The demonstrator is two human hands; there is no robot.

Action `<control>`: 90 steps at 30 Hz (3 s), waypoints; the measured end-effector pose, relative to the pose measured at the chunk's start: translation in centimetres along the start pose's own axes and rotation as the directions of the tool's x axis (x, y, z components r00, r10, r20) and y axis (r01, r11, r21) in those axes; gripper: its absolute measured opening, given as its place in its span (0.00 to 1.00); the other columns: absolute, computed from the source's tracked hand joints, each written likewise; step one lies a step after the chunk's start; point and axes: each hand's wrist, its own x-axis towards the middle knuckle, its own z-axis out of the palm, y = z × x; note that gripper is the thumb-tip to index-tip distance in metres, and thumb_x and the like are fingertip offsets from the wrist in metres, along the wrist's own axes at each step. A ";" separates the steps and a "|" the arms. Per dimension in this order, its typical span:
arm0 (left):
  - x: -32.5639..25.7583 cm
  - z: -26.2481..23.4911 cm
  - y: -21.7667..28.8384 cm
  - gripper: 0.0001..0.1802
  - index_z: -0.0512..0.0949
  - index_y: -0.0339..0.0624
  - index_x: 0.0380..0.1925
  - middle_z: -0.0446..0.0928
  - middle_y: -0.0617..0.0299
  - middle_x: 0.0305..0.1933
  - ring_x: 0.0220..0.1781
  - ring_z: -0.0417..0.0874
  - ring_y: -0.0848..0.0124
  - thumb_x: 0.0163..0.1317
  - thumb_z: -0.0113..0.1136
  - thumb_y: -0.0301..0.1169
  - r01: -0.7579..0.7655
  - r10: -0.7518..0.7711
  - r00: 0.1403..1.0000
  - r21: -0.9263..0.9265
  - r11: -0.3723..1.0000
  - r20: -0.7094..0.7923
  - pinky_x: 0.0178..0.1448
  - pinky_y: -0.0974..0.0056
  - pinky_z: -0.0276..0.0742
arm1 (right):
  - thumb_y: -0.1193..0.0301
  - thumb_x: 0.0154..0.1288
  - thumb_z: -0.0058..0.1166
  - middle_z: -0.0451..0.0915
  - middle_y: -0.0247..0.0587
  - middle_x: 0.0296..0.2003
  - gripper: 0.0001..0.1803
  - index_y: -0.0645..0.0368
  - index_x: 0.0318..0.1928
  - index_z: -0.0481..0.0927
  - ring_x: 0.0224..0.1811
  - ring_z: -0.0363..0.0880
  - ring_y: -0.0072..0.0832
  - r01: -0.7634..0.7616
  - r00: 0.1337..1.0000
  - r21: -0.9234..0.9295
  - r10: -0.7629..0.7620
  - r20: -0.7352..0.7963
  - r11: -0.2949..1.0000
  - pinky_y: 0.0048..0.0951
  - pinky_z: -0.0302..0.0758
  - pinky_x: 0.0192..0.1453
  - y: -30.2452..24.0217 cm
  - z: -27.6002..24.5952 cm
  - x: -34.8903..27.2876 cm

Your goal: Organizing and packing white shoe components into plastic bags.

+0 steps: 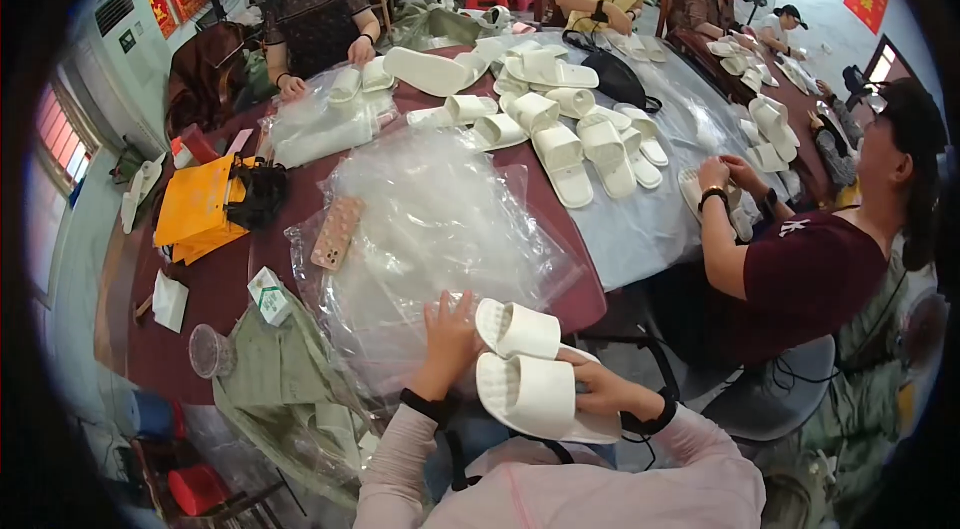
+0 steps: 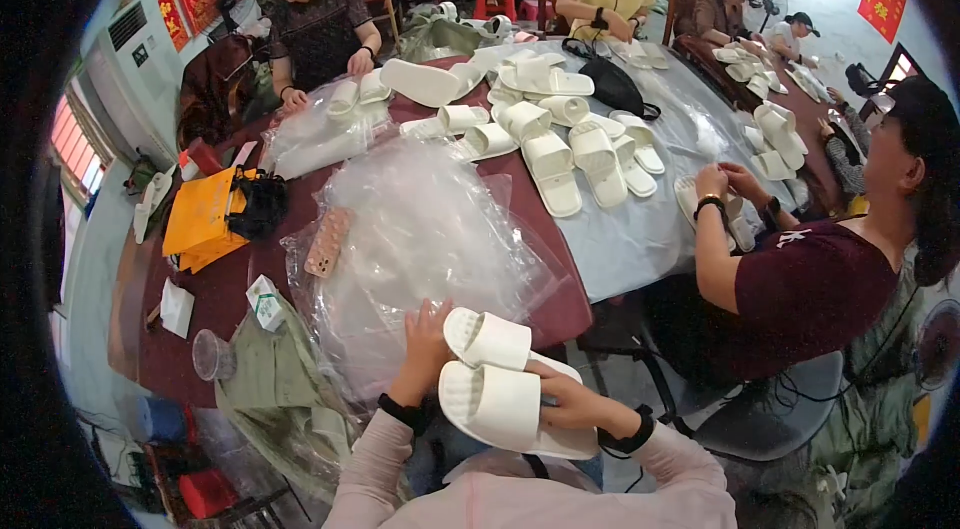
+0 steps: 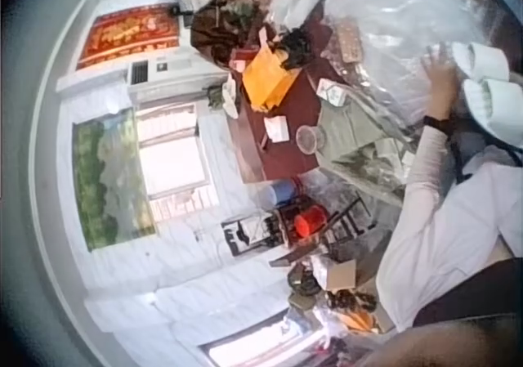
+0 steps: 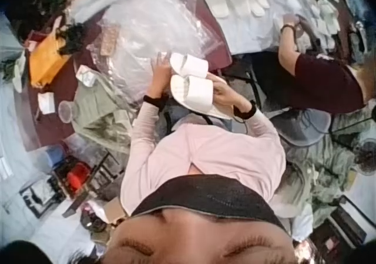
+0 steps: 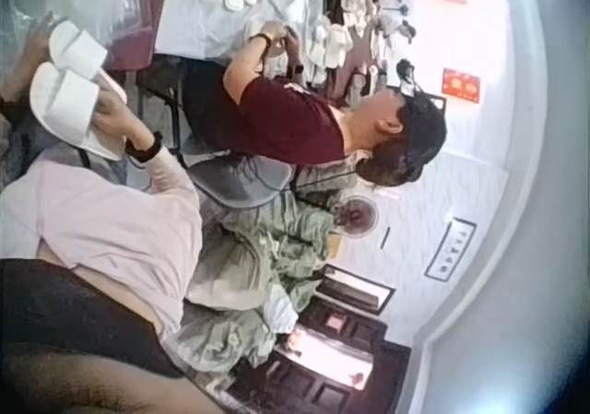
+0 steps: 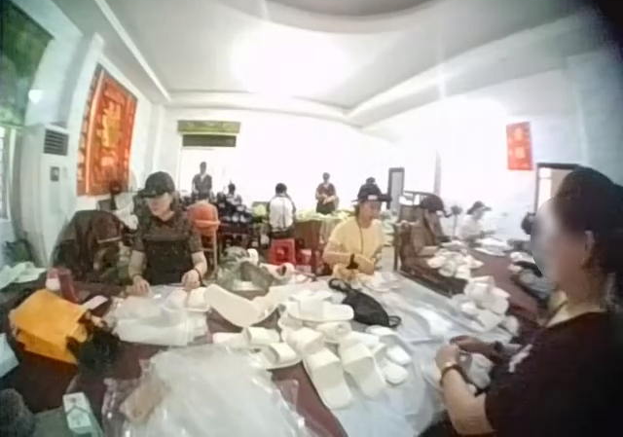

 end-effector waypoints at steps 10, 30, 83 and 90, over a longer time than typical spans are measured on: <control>1.2 -0.2 -1.6 0.16 0.78 0.41 0.47 0.76 0.58 0.57 0.59 0.71 0.51 0.56 0.54 0.26 -0.027 0.018 0.997 -0.132 0.991 -0.074 0.58 0.49 0.68 | 0.81 0.54 0.54 0.63 0.48 0.64 0.28 0.58 0.59 0.73 0.68 0.60 0.43 -0.115 0.992 -0.083 0.120 0.048 0.990 0.37 0.59 0.69 -0.4 0.9 -0.9; 0.9 -0.5 -2.1 0.22 0.75 0.50 0.56 0.66 0.49 0.65 0.67 0.62 0.46 0.60 0.56 0.38 0.000 0.005 0.997 -0.068 0.998 0.076 0.69 0.44 0.55 | 0.82 0.50 0.49 0.62 0.48 0.65 0.30 0.58 0.58 0.74 0.68 0.60 0.44 -0.110 0.993 -0.158 0.104 -0.047 0.981 0.37 0.59 0.69 0.5 0.2 -0.6; -2.7 -7.1 12.6 0.19 0.77 0.35 0.45 0.68 0.48 0.62 0.71 0.57 0.45 0.55 0.52 0.32 -0.360 0.167 0.816 -0.262 0.895 -0.553 0.67 0.25 0.45 | 0.66 0.66 0.45 0.73 0.52 0.53 0.20 0.66 0.55 0.72 0.54 0.73 0.45 0.250 0.924 -0.784 -0.381 0.019 0.568 0.41 0.70 0.59 3.9 0.0 6.8; -5.6 -10.1 7.7 0.26 0.70 0.53 0.61 0.54 0.57 0.73 0.74 0.51 0.47 0.61 0.51 0.40 -0.007 -0.026 0.901 -0.075 0.997 -0.433 0.72 0.33 0.39 | 0.64 0.65 0.47 0.75 0.47 0.51 0.24 0.66 0.58 0.67 0.53 0.75 0.37 0.136 0.807 -0.770 -0.520 -0.279 0.624 0.35 0.74 0.57 1.4 2.0 8.7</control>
